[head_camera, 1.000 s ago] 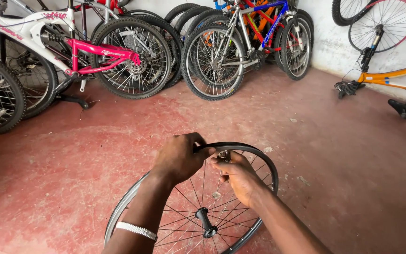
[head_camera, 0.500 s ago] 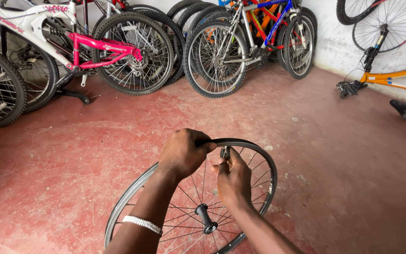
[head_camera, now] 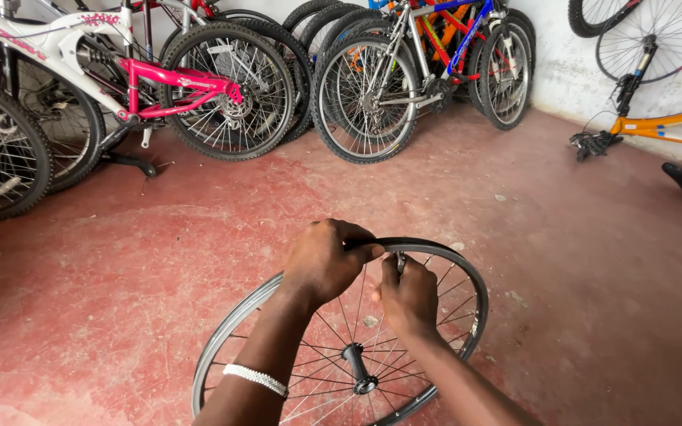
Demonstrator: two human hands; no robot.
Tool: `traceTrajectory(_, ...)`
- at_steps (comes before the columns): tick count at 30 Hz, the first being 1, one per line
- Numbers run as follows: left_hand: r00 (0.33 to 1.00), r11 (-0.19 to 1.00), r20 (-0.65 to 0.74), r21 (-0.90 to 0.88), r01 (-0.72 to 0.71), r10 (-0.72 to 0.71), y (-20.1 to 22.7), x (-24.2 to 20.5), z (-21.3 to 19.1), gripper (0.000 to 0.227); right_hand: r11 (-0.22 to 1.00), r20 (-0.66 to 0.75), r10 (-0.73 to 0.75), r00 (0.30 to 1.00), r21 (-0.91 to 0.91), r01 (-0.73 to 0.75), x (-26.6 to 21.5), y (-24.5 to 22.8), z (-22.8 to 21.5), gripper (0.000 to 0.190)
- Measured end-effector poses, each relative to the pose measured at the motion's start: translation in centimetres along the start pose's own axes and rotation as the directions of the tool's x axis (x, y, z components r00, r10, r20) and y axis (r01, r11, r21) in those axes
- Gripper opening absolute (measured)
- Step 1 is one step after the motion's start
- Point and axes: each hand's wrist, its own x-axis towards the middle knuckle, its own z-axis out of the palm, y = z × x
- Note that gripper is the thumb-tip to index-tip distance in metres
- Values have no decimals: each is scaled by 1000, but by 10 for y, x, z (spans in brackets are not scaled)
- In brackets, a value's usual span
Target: The person kneels on the floor with a bicycle wheel lying flat and uses a small spoke wrench to turn spoke nipples around the rim, working around the wheel to adjust spoke tension and true the rim.
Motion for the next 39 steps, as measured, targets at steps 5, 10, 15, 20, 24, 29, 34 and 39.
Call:
traceTrajectory(5, 998, 999, -52, 37, 35, -33, -9, 6, 8, 26, 957, 52, 6, 999, 290, -21, 29, 27, 29, 26)
traceTrajectory(10, 987, 994, -154, 88, 59, -45, -33, 20, 21, 23, 635, 16, -141, 990, 768, 78, -2, 14, 21, 27)
traceTrajectory(15, 973, 996, -231, -79, -43, 23, -49, 25, 27, 22, 772, 17, -265, 964, 602, 202, 14, 25, 18, 9)
traceTrajectory(20, 970, 994, -238, -81, -71, 50, -53, 28, 34, 21, 759, -57, -162, 985, 631, 161, 34, 44, 36, 36)
traceTrajectory(24, 973, 993, -222, -84, -88, 67, -46, 25, 36, 20, 879, -83, -99, 992, 459, 126, 50, 52, 41, 30)
traceTrajectory(29, 974, 988, -200, -90, -124, 104, -30, 16, 38, 19, 978, -170, -118, 978, 149, 144, 57, 56, 31, 27)
traceTrajectory(34, 971, 987, -202, -75, -146, 128, -26, 18, 45, 17, 987, -151, -116, 982, 92, 131, 50, 55, 28, 23)
traceTrajectory(39, 967, 990, -226, -54, -131, 116, -29, 25, 46, 15, 765, -47, -90, 995, 636, 99, 23, 31, 21, 38)
